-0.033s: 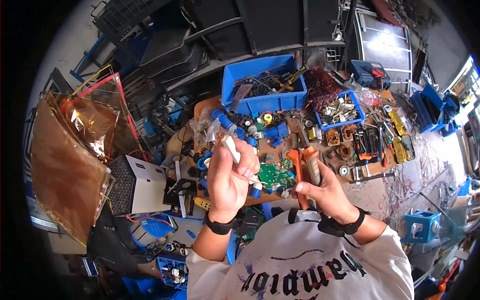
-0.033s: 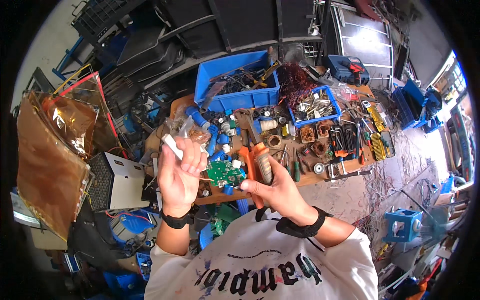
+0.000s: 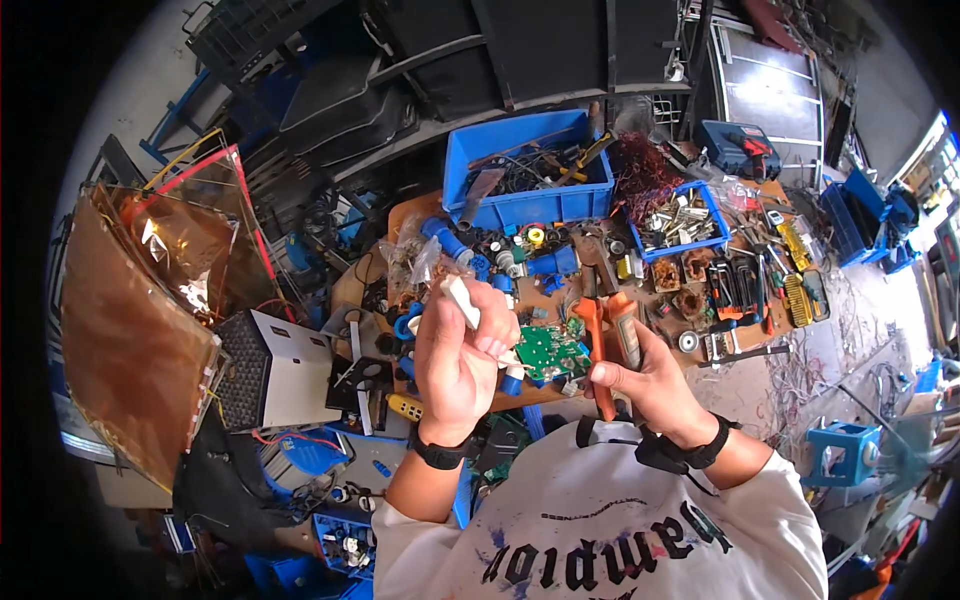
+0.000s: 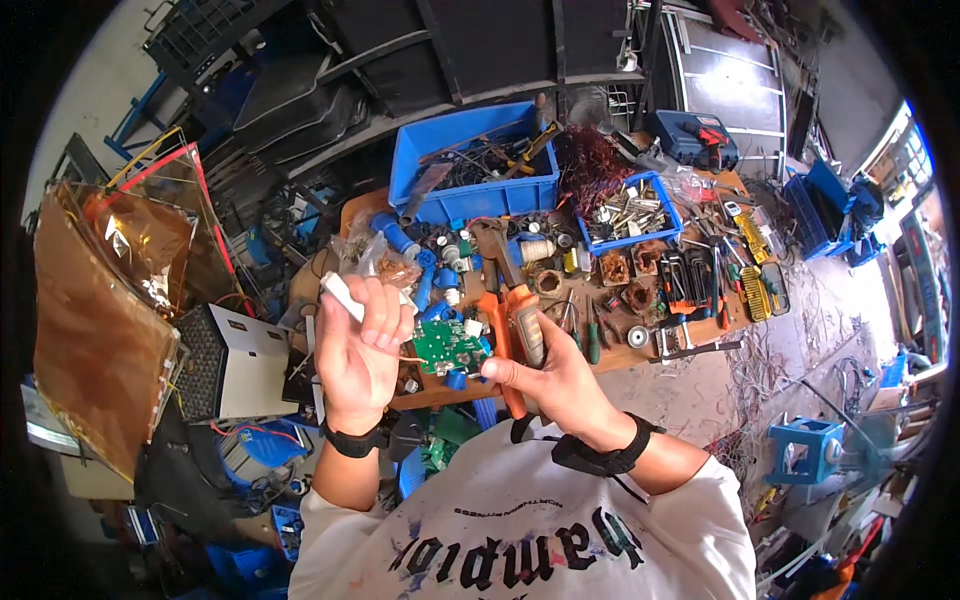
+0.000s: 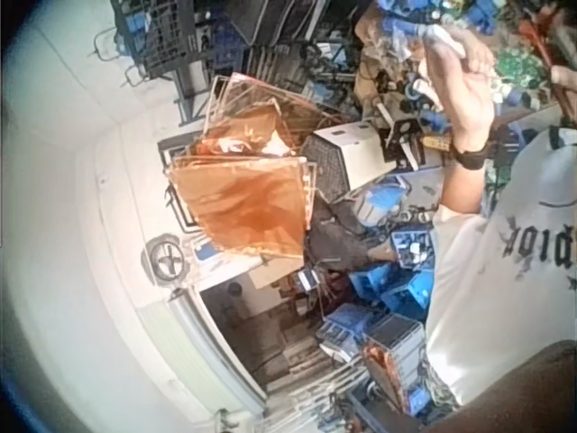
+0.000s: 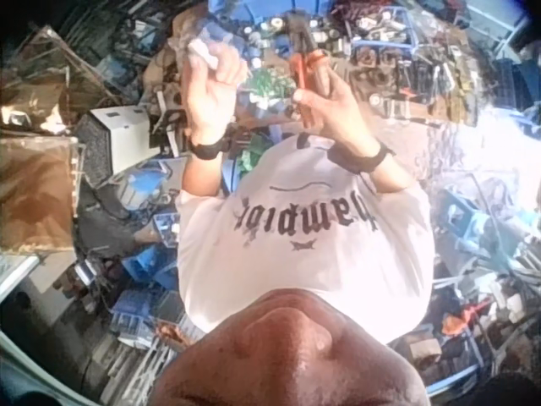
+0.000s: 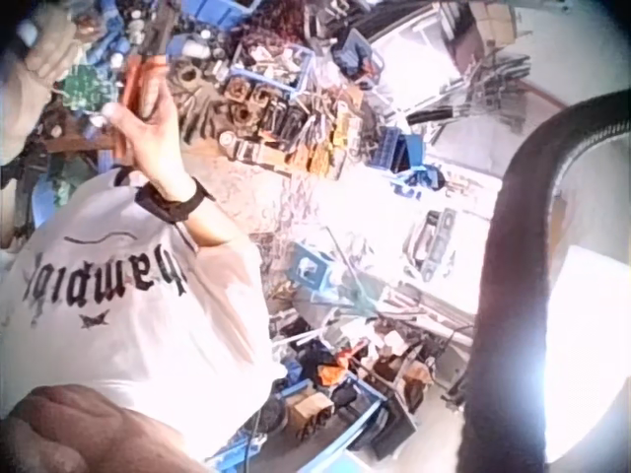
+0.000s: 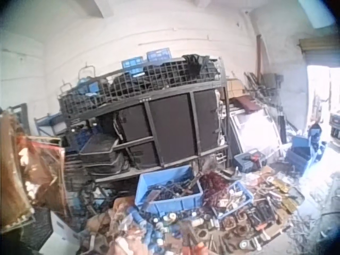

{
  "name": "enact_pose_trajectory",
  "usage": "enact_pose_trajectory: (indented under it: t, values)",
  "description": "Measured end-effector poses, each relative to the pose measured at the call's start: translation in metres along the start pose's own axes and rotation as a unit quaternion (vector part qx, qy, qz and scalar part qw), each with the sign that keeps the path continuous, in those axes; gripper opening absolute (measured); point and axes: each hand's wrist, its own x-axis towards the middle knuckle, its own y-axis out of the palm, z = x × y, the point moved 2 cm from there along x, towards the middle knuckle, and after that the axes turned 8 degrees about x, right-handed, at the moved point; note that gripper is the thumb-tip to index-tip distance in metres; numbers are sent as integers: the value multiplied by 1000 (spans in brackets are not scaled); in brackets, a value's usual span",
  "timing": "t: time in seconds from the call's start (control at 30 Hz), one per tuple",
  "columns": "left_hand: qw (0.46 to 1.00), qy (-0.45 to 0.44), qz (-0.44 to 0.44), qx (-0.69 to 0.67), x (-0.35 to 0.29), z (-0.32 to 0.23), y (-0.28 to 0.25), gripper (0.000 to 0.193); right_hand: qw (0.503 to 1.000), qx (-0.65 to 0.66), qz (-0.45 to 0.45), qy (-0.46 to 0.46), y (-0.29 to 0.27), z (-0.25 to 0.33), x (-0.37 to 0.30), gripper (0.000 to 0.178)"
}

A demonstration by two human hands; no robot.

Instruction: The person uses pliers to strip metal pins and plastic connectors from a green circuit board and a black plastic housing. They place the separated parts into a blue bin on the workbench.

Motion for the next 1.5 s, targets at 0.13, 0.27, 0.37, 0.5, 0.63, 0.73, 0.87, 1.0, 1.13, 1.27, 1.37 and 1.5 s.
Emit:
enact_pose_trajectory:
  t: [0.13,0.27,0.37,0.5,0.63,0.73,0.87,1.0,1.13,1.27,1.37,1.5]
  values:
    - [996,78,12,39,-5,0,-1,31,997,54,15,57,3,-5,0,54]
    - [990,119,26,76,-10,-3,-1,32,990,93,24,99,12,-5,-1,55]
    - [984,144,32,104,-15,-5,-2,32,987,118,29,106,16,-8,0,53]
    - [979,155,28,132,-20,-6,-6,33,991,120,7,66,18,-14,1,52]
    - [972,172,26,156,-26,-4,-5,35,995,93,-24,-18,14,-25,3,53]
    - [951,228,5,207,-31,-4,-10,37,998,51,-29,-17,17,-16,1,53]
    - [937,241,-39,251,-38,4,-14,44,990,-17,-52,-130,12,-15,5,57]
    - [958,178,-56,216,-45,10,-19,48,988,-31,-76,-129,15,-2,1,61]
    - [990,-19,-88,105,-44,4,-33,47,982,-40,-77,-166,15,1,1,63]
    - [963,-185,23,196,-36,-11,-26,45,985,-70,-70,-144,9,-2,0,85]
    - [917,-179,38,354,-36,-16,-26,34,981,-38,-76,-174,13,-4,3,65]
    - [882,-189,57,429,-37,-16,-27,23,983,-45,-76,-163,13,1,2,67]
